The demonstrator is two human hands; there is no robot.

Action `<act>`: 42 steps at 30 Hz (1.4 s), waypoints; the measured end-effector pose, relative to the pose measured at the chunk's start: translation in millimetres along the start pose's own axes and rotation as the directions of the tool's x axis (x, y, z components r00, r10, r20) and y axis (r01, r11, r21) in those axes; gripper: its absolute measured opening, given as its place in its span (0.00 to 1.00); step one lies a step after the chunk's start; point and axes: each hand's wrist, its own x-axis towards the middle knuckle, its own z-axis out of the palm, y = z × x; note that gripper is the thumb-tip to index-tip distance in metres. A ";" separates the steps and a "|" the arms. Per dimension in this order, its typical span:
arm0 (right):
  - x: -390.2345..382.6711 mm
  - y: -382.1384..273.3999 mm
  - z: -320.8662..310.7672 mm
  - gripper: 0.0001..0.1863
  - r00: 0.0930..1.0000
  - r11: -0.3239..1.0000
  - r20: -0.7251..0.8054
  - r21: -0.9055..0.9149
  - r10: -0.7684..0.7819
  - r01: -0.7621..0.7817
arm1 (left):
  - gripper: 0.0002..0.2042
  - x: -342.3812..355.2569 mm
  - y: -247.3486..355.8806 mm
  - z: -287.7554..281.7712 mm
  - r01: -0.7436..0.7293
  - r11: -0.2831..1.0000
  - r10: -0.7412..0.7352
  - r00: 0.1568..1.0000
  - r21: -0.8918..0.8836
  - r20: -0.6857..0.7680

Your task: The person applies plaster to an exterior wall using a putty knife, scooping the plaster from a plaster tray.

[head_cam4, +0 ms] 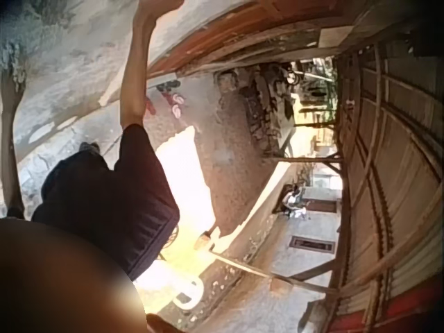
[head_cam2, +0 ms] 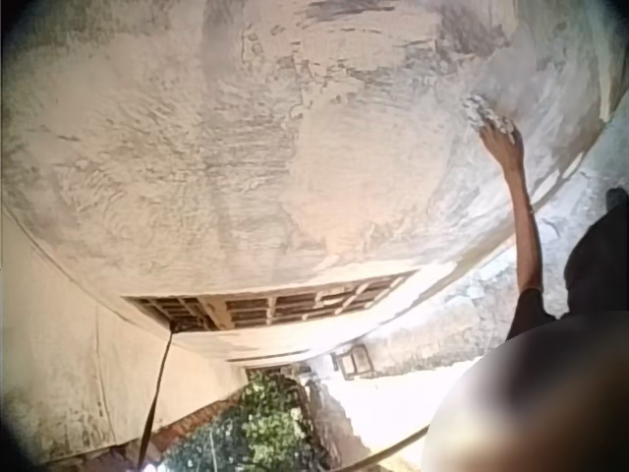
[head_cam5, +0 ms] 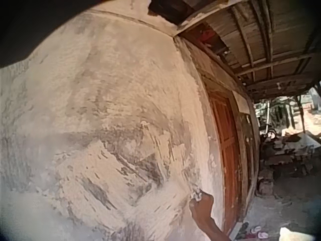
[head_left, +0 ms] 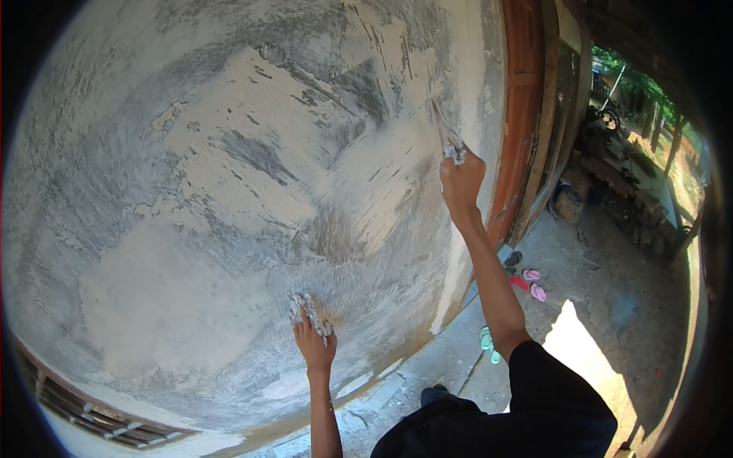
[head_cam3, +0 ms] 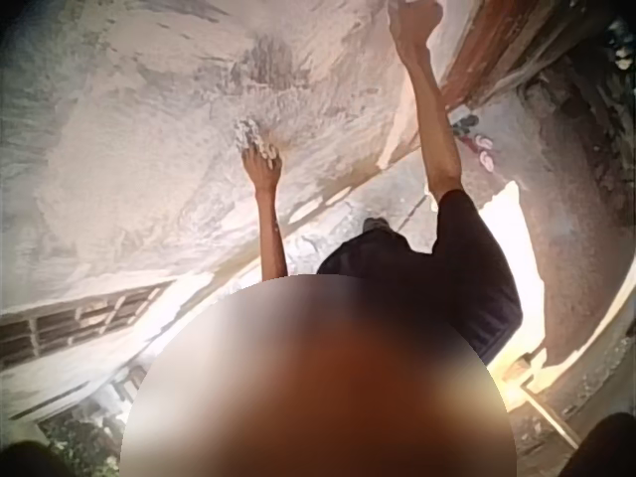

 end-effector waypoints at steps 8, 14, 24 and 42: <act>-89.8 -9.0 64.1 0.09 0.931 0.903 0.247 -0.271 -0.268 0.332 | 0.28 0.5 -0.5 1.8 -0.017 0.999 0.018 0.999 0.028 -0.036; -217.8 -66.7 56.5 0.09 0.725 0.932 0.597 0.123 -0.344 0.342 | 0.28 -3.2 -6.6 4.7 -0.011 1.000 0.012 0.998 0.010 -0.064; 7.7 52.7 21.9 0.07 0.997 0.977 0.062 -0.204 -0.043 0.055 | 0.28 -1.1 3.6 5.6 0.013 1.000 -0.013 1.000 -0.004 -0.017; 5.9 51.7 4.9 0.09 0.995 0.995 -0.057 -0.056 0.076 -0.079 | 0.29 1.0 -0.2 0.5 0.003 1.000 -0.004 1.000 0.016 0.027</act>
